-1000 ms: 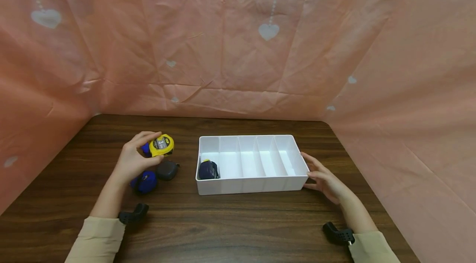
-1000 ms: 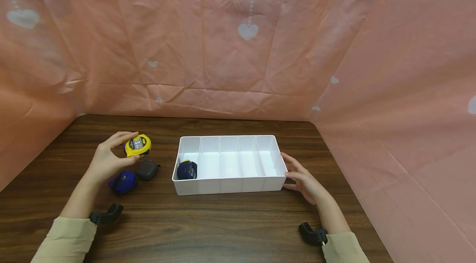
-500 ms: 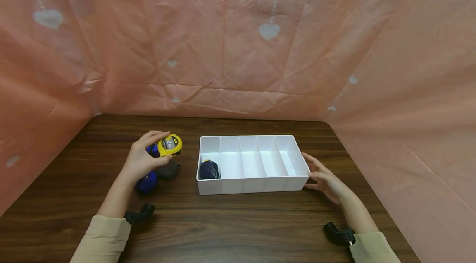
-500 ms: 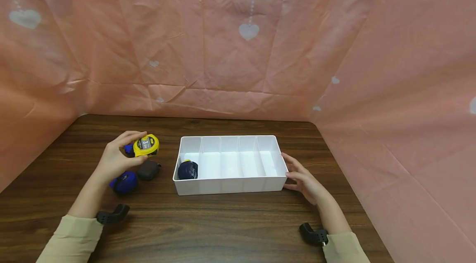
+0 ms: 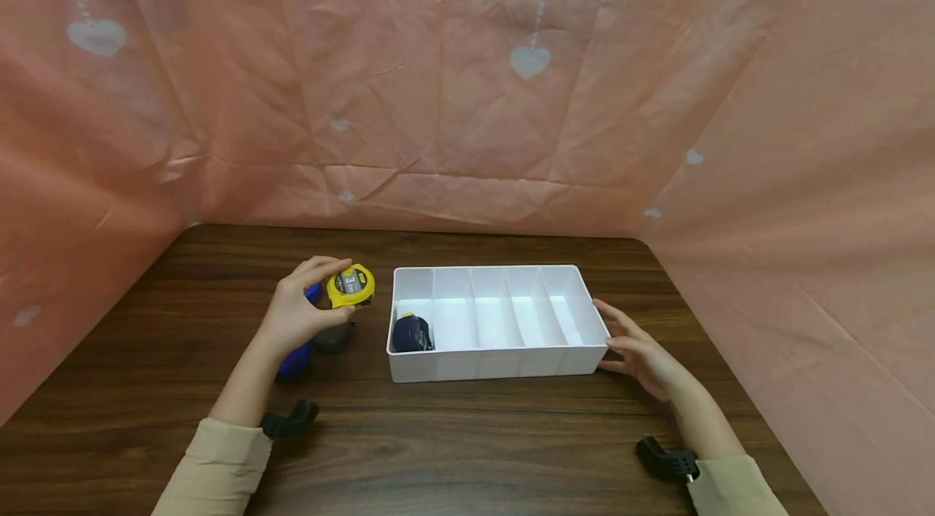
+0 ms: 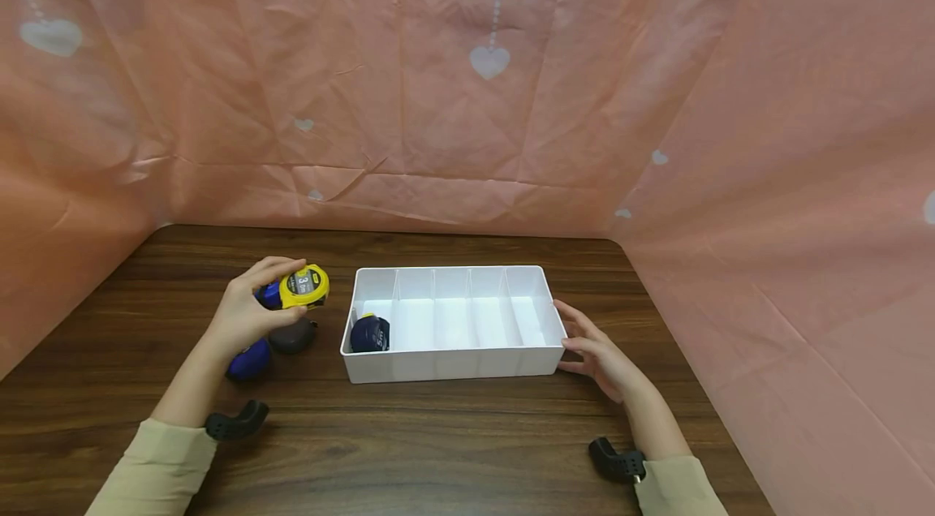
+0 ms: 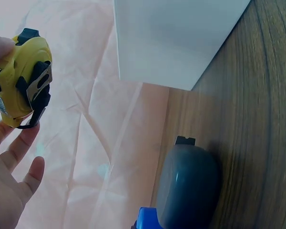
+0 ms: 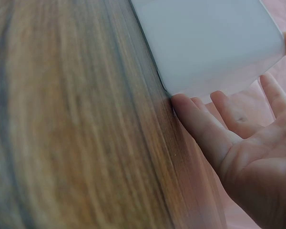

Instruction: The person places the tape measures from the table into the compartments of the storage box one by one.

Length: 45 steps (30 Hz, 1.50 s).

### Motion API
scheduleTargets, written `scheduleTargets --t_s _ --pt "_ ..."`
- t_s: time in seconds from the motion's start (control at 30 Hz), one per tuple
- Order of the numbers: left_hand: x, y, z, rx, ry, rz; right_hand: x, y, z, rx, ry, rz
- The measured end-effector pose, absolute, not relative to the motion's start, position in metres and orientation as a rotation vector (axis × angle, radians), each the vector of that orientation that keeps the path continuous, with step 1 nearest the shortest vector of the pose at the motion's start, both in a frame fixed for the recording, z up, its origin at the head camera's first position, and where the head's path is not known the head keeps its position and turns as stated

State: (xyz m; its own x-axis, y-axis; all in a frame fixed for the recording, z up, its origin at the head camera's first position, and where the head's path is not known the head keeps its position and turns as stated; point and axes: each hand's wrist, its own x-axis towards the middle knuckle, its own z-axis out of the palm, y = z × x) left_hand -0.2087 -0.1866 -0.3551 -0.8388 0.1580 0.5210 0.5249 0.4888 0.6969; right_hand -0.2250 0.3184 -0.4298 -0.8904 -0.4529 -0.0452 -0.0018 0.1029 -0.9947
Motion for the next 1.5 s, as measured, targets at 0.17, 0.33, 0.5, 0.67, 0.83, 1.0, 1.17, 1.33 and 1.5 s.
scheduleTargets --t_s 0.17,0.33,0.5,0.67,0.83,1.0,1.17,1.33,1.5 --pt "-0.223 -0.190 -0.373 -0.575 -2.344 -1.314 -0.225 0.318 -0.429 -0.419 2.050 -1.844" --pt "-0.234 -0.190 -0.383 -0.602 -2.311 -1.380 -0.226 0.318 -0.429 -0.421 2.047 -1.840" --pt "-0.237 -0.182 -0.383 -0.628 -2.289 -1.400 -0.226 0.318 -0.430 -0.428 2.039 -1.844" --pt "-0.239 -0.172 -0.382 -0.651 -2.279 -1.410 -0.225 0.320 -0.431 -0.436 2.034 -1.849" --pt "-0.242 -0.163 -0.382 -0.682 -2.256 -1.416 -0.225 0.320 -0.430 -0.428 2.030 -1.853" --pt "-0.245 -0.153 -0.382 -0.704 -2.248 -1.439 -0.226 0.319 -0.430 -0.423 2.030 -1.853" --pt "-0.247 -0.145 -0.382 -0.721 -2.234 -1.461 -0.226 0.319 -0.430 -0.419 2.038 -1.847" --pt "-0.247 -0.137 -0.380 -0.712 -2.239 -1.491 -0.226 0.319 -0.429 -0.415 2.038 -1.844" --pt "-0.245 -0.131 -0.375 -0.694 -2.267 -1.491 -0.226 0.320 -0.430 -0.415 2.032 -1.843"
